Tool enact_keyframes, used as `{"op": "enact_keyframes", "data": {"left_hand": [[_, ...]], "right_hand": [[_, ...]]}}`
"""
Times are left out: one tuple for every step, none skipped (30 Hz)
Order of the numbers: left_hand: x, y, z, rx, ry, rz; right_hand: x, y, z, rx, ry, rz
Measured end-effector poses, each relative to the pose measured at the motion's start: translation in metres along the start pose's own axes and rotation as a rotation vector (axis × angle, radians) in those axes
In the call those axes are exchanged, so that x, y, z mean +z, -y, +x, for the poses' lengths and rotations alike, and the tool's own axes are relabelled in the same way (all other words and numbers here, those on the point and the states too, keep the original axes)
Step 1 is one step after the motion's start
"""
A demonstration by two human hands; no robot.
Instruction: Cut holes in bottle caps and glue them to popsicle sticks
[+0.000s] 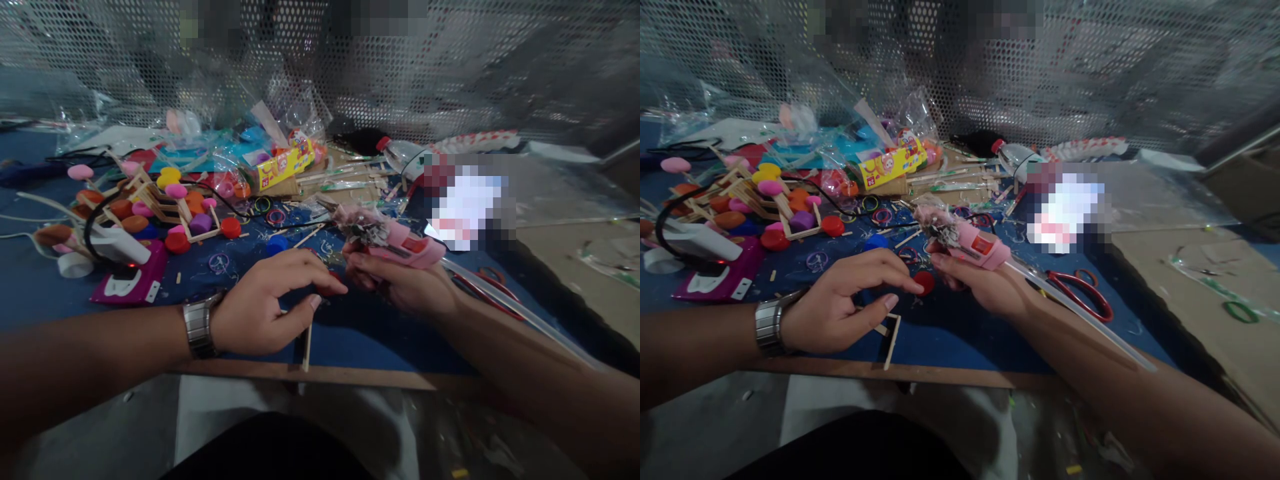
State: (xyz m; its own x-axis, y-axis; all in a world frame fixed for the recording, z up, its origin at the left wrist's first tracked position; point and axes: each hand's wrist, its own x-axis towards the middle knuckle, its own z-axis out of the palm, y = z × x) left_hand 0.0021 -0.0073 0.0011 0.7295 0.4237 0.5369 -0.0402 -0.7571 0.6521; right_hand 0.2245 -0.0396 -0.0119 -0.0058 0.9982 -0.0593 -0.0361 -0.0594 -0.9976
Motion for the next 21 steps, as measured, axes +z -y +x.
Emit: {"op": "enact_keyframes", "data": {"left_hand": [[0.000, 0.000, 0.000, 0.003, -0.004, -0.002], [0.000, 0.000, 0.000, 0.002, -0.007, -0.006], [0.000, 0.000, 0.000, 0.002, -0.005, -0.014], [0.000, 0.000, 0.000, 0.001, 0.002, -0.025], [-0.001, -0.001, -0.001, 0.004, 0.010, -0.041], [-0.001, -0.002, -0.001, 0.013, 0.021, -0.061], [-0.001, -0.002, -0.001, 0.022, 0.036, -0.087], [-0.002, -0.004, -0.001, 0.031, 0.057, -0.118], [-0.002, -0.005, -0.001, 0.037, 0.084, -0.153], [-0.003, -0.006, -0.001, 0.039, 0.113, -0.188], [-0.003, -0.007, -0.002, 0.038, 0.144, -0.222], [-0.003, -0.008, -0.003, 0.035, 0.174, -0.252], [-0.003, -0.008, -0.004, 0.033, 0.199, -0.277], [-0.003, -0.009, -0.005, 0.033, 0.225, -0.297], [-0.003, -0.009, -0.006, 0.036, 0.250, -0.315], [-0.002, -0.008, -0.007, 0.042, 0.277, -0.331], [-0.001, -0.008, -0.008, 0.049, 0.301, -0.345], [-0.001, -0.007, -0.010, 0.056, 0.319, -0.356], [0.000, -0.007, -0.011, 0.062, 0.332, -0.364], [0.000, -0.006, -0.012, 0.066, 0.342, -0.368], [0.001, -0.006, -0.013, 0.070, 0.345, -0.370]], "right_hand": [[0.000, 0.001, 0.000, 0.003, -0.002, -0.001], [0.000, 0.001, -0.001, 0.006, 0.001, -0.005], [-0.001, 0.001, -0.001, 0.008, 0.009, -0.009], [-0.001, 0.001, 0.000, 0.009, 0.024, -0.010], [-0.002, 0.000, 0.000, 0.006, 0.043, -0.006], [-0.002, 0.000, 0.000, -0.002, 0.064, 0.003], [-0.002, -0.001, 0.001, -0.012, 0.083, 0.016], [-0.002, -0.001, 0.002, -0.024, 0.098, 0.029], [-0.002, -0.001, 0.002, -0.029, 0.107, 0.041], [-0.002, -0.001, 0.003, -0.025, 0.109, 0.055], [-0.001, 0.000, 0.003, -0.010, 0.111, 0.070], [-0.001, 0.001, 0.003, 0.011, 0.112, 0.085], [0.000, 0.002, 0.003, 0.033, 0.112, 0.094], [0.000, 0.002, 0.002, 0.050, 0.111, 0.100], [0.000, 0.003, 0.002, 0.060, 0.110, 0.099], [0.000, 0.004, 0.001, 0.062, 0.112, 0.094], [0.001, 0.004, 0.001, 0.059, 0.111, 0.089], [0.001, 0.004, 0.001, 0.055, 0.108, 0.085], [0.001, 0.004, 0.001, 0.052, 0.105, 0.082], [0.001, 0.003, 0.001, 0.052, 0.103, 0.080], [0.002, 0.003, 0.001, 0.053, 0.099, 0.076]]}}
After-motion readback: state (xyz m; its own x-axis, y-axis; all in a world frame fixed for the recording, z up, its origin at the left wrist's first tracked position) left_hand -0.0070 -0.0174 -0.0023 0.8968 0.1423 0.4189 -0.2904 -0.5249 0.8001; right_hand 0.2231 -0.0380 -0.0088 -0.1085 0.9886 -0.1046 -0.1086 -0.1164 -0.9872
